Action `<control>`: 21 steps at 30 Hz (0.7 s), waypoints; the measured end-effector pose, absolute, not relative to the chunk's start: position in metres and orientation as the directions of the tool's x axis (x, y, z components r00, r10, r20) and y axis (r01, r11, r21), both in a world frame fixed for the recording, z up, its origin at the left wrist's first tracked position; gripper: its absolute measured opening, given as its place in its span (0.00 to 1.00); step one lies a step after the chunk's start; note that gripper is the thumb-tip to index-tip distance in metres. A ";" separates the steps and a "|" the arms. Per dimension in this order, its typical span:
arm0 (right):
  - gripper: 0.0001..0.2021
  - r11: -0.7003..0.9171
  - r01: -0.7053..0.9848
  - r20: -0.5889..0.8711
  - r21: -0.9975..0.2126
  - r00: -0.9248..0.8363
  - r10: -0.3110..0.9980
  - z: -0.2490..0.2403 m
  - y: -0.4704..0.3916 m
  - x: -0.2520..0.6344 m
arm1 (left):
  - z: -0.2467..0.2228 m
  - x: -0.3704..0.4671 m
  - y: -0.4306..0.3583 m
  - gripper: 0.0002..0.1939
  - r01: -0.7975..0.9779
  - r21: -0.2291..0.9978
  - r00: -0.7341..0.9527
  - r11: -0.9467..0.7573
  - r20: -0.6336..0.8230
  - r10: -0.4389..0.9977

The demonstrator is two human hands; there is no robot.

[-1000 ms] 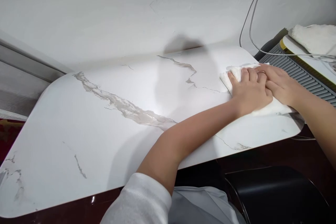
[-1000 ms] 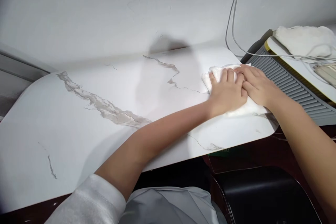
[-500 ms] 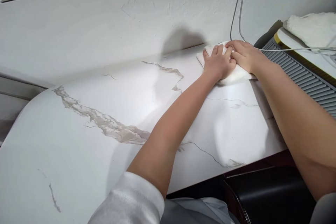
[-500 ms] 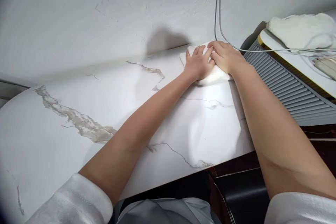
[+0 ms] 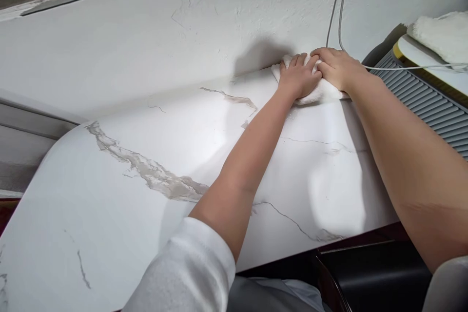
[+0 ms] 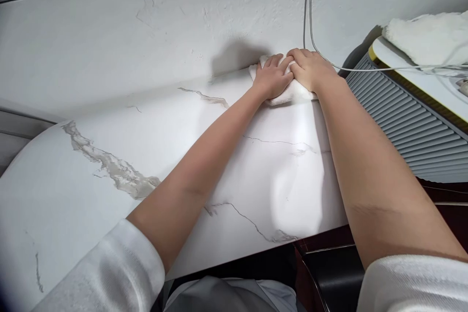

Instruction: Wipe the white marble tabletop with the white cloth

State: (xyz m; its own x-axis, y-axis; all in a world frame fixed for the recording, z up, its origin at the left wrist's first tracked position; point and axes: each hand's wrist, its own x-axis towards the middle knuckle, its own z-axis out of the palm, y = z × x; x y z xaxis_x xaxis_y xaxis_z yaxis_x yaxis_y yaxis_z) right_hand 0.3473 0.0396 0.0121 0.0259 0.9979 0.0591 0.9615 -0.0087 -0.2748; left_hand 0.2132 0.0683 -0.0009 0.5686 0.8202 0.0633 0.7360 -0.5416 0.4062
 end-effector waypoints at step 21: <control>0.27 0.016 0.987 0.126 -0.159 0.004 0.992 0.004 -0.126 0.296 | 0.003 0.156 -0.103 0.29 0.747 0.243 0.618 -0.618 0.085 0.781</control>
